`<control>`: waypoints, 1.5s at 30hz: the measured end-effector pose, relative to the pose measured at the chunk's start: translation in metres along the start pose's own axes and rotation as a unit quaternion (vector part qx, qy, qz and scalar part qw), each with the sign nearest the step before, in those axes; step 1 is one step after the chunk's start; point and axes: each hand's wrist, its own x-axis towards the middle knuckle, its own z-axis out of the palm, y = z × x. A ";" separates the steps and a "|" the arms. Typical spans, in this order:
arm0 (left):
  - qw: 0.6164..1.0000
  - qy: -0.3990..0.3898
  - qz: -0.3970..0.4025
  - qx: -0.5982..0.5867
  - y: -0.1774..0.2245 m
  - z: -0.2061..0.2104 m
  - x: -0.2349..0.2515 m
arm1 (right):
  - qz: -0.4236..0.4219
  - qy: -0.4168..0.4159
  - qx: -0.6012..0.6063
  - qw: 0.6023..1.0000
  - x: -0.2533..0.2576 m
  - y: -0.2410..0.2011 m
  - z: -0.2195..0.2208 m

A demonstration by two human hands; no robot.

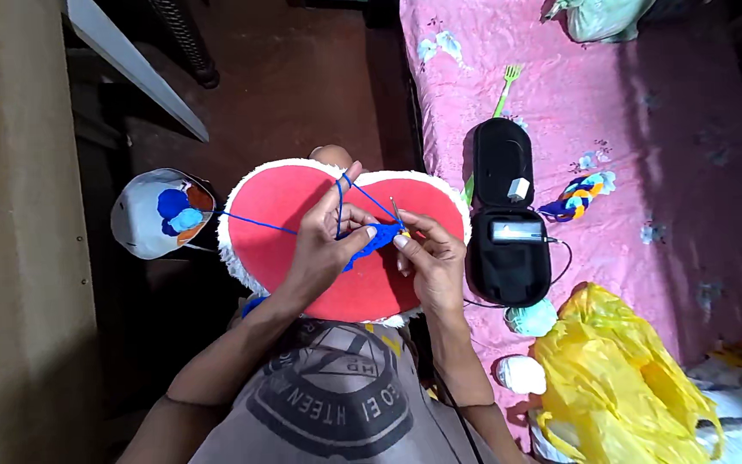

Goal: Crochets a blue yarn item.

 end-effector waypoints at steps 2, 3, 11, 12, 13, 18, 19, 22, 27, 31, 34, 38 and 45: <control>1.000 0.010 0.002 0.019 -0.003 -0.002 0.001 | -0.014 -0.020 -0.085 0.996 0.002 0.001 -0.010; 0.999 0.012 0.004 0.036 -0.005 -0.002 0.001 | -0.025 -0.033 -0.130 0.991 0.003 0.002 -0.016; 0.986 0.015 -0.018 0.162 -0.023 -0.002 0.004 | -0.130 -0.113 -0.418 0.892 0.007 0.008 -0.039; 0.985 0.014 -0.016 0.173 -0.024 -0.002 0.004 | -0.139 -0.113 -0.434 0.883 0.007 0.007 -0.039; 0.982 0.013 -0.012 0.187 -0.025 -0.001 0.004 | -0.147 -0.112 -0.450 0.874 0.007 0.008 -0.038; 0.967 0.025 -0.003 0.254 -0.026 0.004 0.006 | -0.170 -0.091 -0.504 0.842 0.004 0.010 -0.031; 0.963 0.026 0.001 0.268 -0.027 0.004 0.006 | -0.170 -0.088 -0.511 0.838 0.003 0.010 -0.029; 0.958 0.030 0.004 0.287 -0.029 0.006 0.005 | -0.170 -0.082 -0.524 0.830 0.001 0.009 -0.026; 0.953 0.034 -0.003 0.300 -0.028 0.008 0.005 | -0.169 -0.074 -0.526 0.830 -0.001 0.013 -0.026; 0.952 0.035 -0.008 0.306 -0.027 0.009 0.005 | -0.173 -0.069 -0.540 0.821 -0.002 0.013 -0.023; 0.946 0.038 0.000 0.321 -0.030 0.011 0.005 | -0.176 -0.063 -0.550 0.814 -0.003 0.014 -0.021; 0.935 0.049 0.022 0.350 -0.034 0.014 0.006 | -0.176 -0.056 -0.568 0.802 -0.005 0.016 -0.017; 0.921 0.047 0.042 0.385 -0.039 0.017 0.007 | -0.175 -0.040 -0.602 0.778 -0.009 0.020 -0.008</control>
